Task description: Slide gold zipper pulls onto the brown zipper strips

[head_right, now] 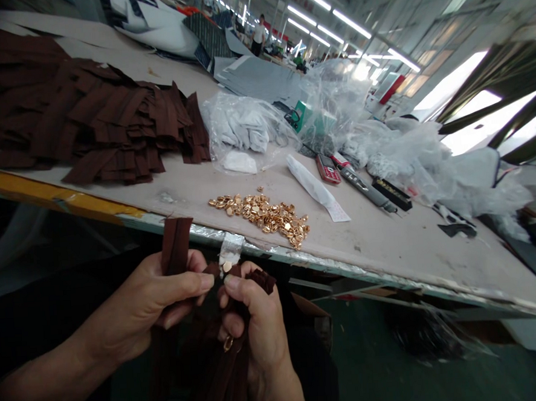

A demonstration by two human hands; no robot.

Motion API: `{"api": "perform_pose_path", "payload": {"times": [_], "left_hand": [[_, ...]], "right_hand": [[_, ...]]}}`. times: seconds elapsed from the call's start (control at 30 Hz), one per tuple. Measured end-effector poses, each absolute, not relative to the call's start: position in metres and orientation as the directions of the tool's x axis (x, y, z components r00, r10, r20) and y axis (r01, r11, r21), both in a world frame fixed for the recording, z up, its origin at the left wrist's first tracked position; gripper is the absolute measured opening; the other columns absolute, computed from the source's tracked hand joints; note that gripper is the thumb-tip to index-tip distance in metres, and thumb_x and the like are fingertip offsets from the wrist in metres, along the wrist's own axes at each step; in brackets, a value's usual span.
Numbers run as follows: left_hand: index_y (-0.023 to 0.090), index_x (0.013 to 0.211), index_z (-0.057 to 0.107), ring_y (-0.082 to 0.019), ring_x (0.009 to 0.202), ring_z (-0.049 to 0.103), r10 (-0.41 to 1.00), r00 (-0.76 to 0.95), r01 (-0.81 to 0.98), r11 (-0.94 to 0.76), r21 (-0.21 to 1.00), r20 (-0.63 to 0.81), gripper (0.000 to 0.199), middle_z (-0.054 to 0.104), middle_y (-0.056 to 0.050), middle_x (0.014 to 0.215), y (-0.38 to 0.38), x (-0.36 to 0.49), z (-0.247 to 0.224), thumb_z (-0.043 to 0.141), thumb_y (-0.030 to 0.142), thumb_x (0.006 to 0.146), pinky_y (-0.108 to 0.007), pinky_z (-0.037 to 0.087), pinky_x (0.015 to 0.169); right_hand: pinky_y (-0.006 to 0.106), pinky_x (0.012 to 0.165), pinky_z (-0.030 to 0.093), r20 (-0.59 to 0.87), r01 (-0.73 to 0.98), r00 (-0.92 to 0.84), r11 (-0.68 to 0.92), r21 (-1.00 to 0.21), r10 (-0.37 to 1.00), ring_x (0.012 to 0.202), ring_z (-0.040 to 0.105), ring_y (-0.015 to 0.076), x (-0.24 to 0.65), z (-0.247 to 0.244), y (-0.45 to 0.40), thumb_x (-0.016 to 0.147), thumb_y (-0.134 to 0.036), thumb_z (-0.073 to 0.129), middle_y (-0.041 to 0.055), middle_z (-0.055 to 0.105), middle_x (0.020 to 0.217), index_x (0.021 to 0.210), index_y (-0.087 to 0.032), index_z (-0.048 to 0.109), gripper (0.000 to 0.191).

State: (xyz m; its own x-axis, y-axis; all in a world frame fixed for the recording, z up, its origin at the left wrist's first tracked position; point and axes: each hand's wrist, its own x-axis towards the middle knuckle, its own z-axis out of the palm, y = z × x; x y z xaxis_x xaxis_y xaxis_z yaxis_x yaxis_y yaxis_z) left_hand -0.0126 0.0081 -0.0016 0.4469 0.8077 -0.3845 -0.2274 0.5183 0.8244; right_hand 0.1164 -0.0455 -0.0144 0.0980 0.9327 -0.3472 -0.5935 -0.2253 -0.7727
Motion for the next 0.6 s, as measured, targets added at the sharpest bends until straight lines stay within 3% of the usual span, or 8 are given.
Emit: {"api": "perform_pose_path", "payload": {"times": [0.23, 0.6], "left_hand": [[0.019, 0.053, 0.049, -0.001, 0.029, 0.030, 0.809, 0.447, -0.128, 0.480, 0.868, -0.382, 0.021, 0.051, 0.005, 0.040, 0.0131, -0.0102, 0.0029, 0.068, 0.025, 0.059, -0.014, 0.020, 0.031], [0.018, 0.054, 0.049, -0.001, 0.030, 0.033, 0.808, 0.446, -0.158, 0.495, 0.854, -0.386, 0.023, 0.055, 0.004, 0.043, 0.0159, -0.0056, 0.0025, 0.070, 0.025, 0.061, -0.013, 0.022, 0.031]], "right_hand": [[0.012, 0.031, 0.036, -0.345, -0.613, 0.095, -0.218, -0.759, 0.934, 0.030, 0.027, 0.0001, 0.1143, -0.0123, -0.0439, 0.075, -0.025, 0.064, -0.0066, 0.051, 0.052, 0.064, -0.016, 0.055, 0.018], [0.013, 0.033, 0.037, -0.348, -0.607, 0.070, -0.237, -0.759, 0.935, 0.031, 0.032, 0.0001, 0.1159, -0.0123, -0.0446, 0.077, -0.025, 0.064, -0.0055, 0.054, 0.057, 0.065, -0.015, 0.056, 0.017]]}}
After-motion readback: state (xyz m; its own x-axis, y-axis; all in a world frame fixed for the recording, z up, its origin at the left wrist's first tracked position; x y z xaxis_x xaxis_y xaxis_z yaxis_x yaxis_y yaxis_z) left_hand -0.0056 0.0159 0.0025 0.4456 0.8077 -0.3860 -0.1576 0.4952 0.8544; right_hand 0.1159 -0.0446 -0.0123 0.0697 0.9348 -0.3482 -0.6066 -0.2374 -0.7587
